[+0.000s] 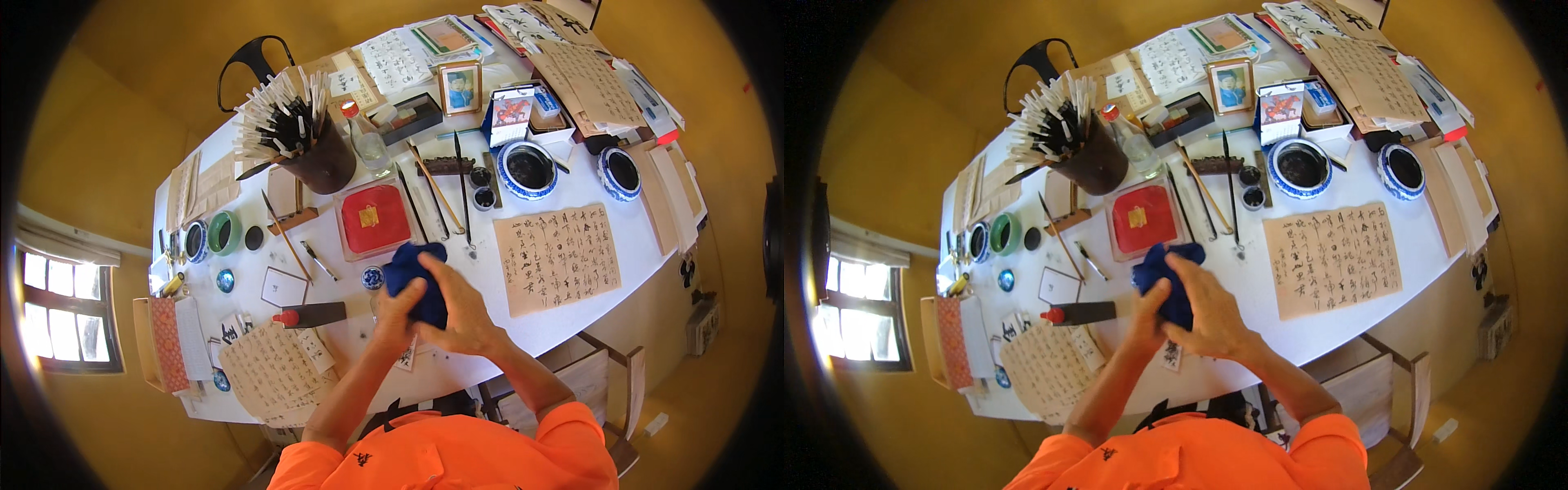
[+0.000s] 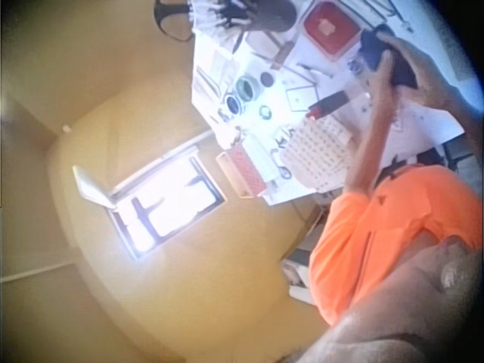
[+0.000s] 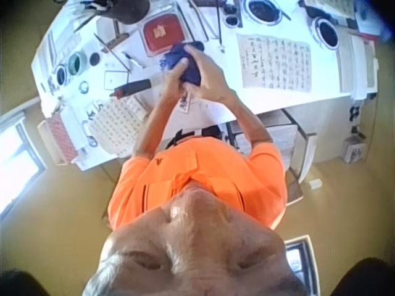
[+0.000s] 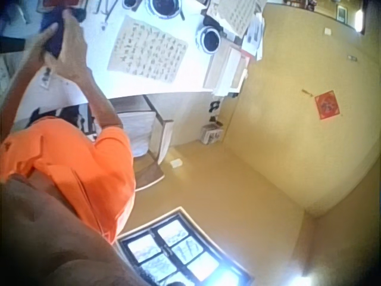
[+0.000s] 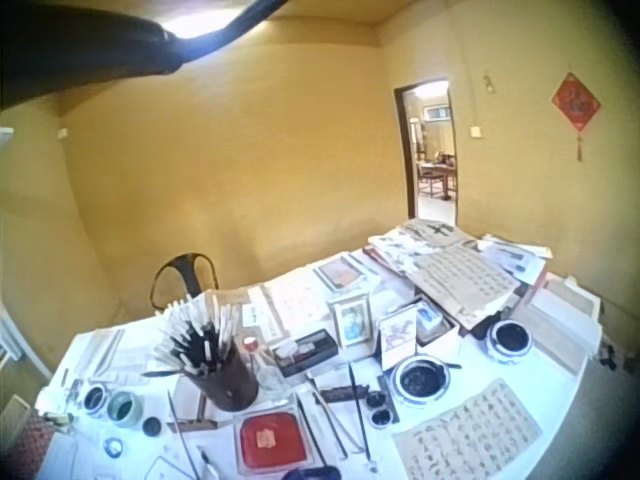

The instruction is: The person wipes various surfaces in a room using a blue cloth. They clean a cabinet, a window sill, a desk with calligraphy supplies, and several wooden chairs. The person also wipes a table with a blue mat and a chair with a cushion. Finally, they wring out the cloth in a green basin of water.

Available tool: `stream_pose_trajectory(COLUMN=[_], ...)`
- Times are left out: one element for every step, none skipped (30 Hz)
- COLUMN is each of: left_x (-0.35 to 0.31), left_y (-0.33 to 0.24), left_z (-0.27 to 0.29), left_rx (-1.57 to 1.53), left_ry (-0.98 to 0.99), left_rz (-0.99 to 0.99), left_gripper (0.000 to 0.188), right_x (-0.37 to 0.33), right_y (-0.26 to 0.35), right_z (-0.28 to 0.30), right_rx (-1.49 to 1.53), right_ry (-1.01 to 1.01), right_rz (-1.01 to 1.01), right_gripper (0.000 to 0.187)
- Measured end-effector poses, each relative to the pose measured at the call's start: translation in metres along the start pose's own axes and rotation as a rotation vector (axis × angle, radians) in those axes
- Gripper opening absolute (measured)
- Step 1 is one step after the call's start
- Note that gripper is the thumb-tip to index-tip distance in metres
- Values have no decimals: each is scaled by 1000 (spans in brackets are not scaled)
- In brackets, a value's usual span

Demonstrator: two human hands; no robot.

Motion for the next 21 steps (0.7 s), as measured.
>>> stream_pose_trajectory(left_x=[-9,-20,-32,-46,-60,-69,-79,-91,-98,-104,-112,-118,-123,-127,-129,-133,-137,-139,-141,-142,-143], left_y=[-5,-6,-19,-30,-26,-34,-34,-34,-31,-26,-23,-19,-15,-12,-9,-5,-2,0,2,4,5], left_z=[10,17,17,16,32,20,18,22,25,28,31,34,36,40,44,50,55,60,64,67,69], left_rx=[-160,-321,-325,-325,-385,-302,-268,-232,-208,-187,-167,-176,-189,-201,-223,-222,-222,-220,-224,-228,-231], left_ry=[-17,-30,-18,-3,-23,-6,-11,-32,-37,-48,-66,-93,-117,-139,-128,-141,-154,-166,-171,-175,-178], left_rz=[38,84,27,-28,-79,-52,-49,-60,-41,-22,-5,4,11,20,26,30,34,40,39,40,41], left_gripper=[63,58,57,57,58,60,61,61,62,62,62,62,62,62,62,62,61,61,61,61,62], right_x=[2,2,6,8,12,21,29,43,53,63,70,78,83,86,89,91,92,95,97,98,97], right_y=[-5,-12,-24,-45,-67,-114,-148,-155,-165,-178,-184,-191,-197,-202,-207,-209,-212,-214,-211,-209,-210], right_z=[0,2,20,37,45,29,14,-7,-22,-38,-46,-51,-57,-62,-65,-68,-70,-73,-75,-77,-77], right_rx=[210,419,452,243,67,-1,-64,-98,-258,-417,-476,-536,-601,-603,-605,-609,-599,-608,-617,-625,-631], right_ry=[95,185,-36,-296,-431,-406,-376,-229,-164,-93,-45,1,46,49,51,57,66,96,128,159,155], right_rz=[-42,-93,-59,-68,-150,-171,-186,-300,-328,-356,-406,-456,-506,-515,-525,-534,-540,-526,-513,-501,-508], right_gripper=[70,66,51,38,21,15,12,13,14,14,14,14,14,16,18,21,18,14,12,12,12])
Point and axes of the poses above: each hand's wrist, its own x-axis towards the middle knuckle, its own z-axis out of the back of the hand, y = z × x, the point moved 8 cm from there along x, towards the middle knuckle, and after that the axes turned 13 degrees about y, right-handed, at the moved point
